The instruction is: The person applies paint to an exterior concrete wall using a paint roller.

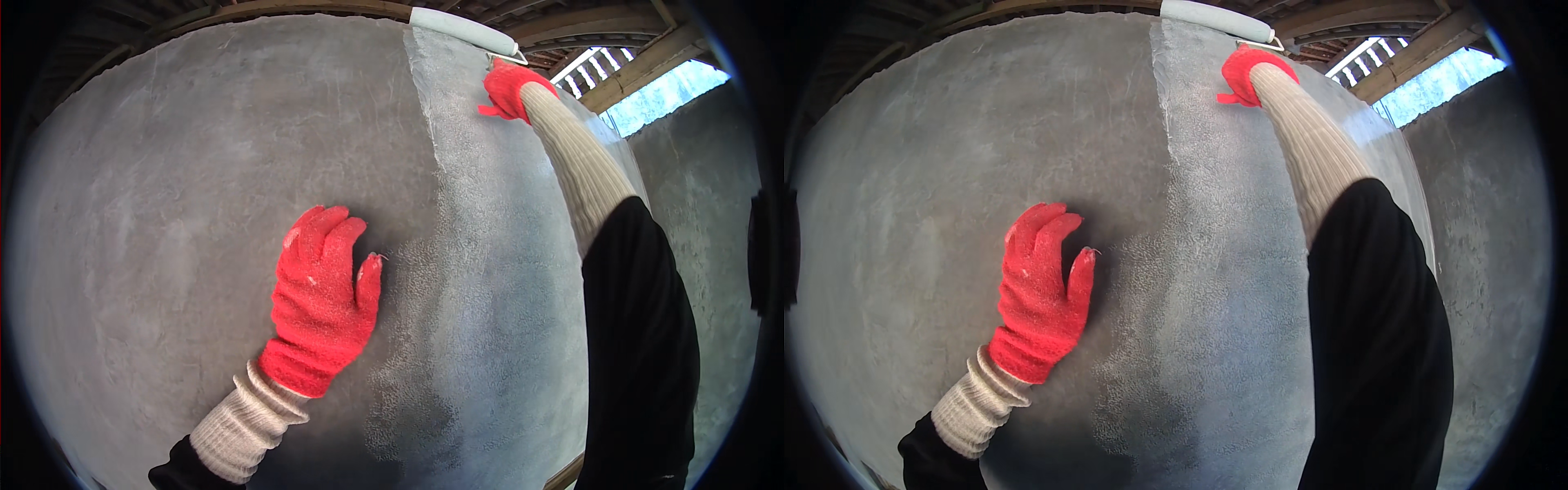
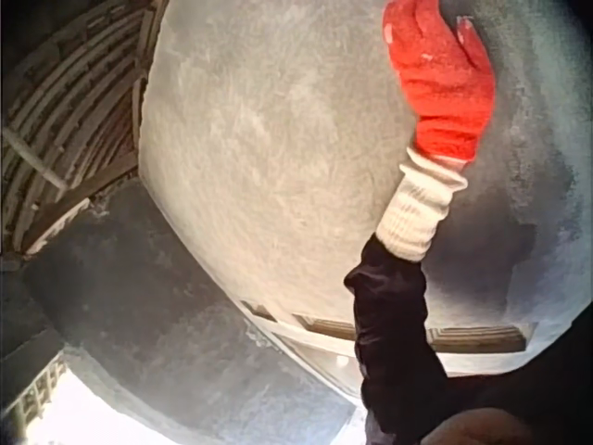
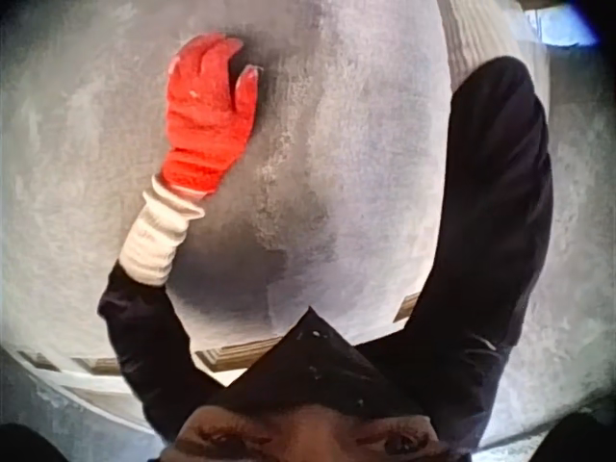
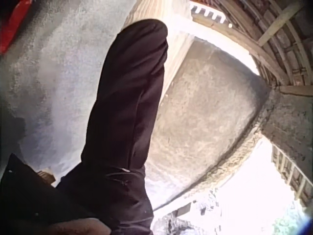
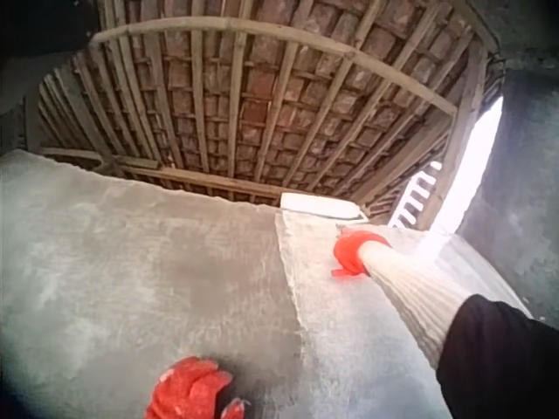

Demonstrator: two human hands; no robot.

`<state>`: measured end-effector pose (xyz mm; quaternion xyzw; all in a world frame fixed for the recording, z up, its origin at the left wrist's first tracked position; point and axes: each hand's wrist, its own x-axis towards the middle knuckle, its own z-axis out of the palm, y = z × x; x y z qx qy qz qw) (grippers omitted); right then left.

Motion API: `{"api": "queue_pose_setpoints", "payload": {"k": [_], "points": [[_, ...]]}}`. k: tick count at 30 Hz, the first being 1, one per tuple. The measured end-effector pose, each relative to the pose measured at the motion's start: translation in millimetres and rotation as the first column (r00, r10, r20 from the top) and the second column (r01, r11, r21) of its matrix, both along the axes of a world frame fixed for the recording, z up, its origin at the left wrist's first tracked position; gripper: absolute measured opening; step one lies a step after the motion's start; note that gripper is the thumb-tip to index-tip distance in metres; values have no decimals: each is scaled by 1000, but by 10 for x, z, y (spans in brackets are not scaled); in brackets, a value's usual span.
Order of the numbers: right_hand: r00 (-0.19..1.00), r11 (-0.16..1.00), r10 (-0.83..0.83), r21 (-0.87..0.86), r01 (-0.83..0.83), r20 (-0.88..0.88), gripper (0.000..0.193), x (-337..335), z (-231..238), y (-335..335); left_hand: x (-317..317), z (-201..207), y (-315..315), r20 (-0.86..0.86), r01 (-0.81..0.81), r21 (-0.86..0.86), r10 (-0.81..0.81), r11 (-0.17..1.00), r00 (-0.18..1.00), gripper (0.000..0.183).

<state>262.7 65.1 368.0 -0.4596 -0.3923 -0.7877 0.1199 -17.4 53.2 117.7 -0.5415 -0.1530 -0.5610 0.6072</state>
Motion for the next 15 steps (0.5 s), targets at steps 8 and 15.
{"api": "queue_pose_setpoints", "payload": {"k": [8,15], "points": [[932,915,349,-177,-362,-100,19,109,-171,-81,-43,-14,10,-9,-39,-5,39,999,999,34],[958,953,277,-111,-283,-70,11,104,-147,110,-57,-32,-6,-26,-57,-6,57,998,998,34]]}}
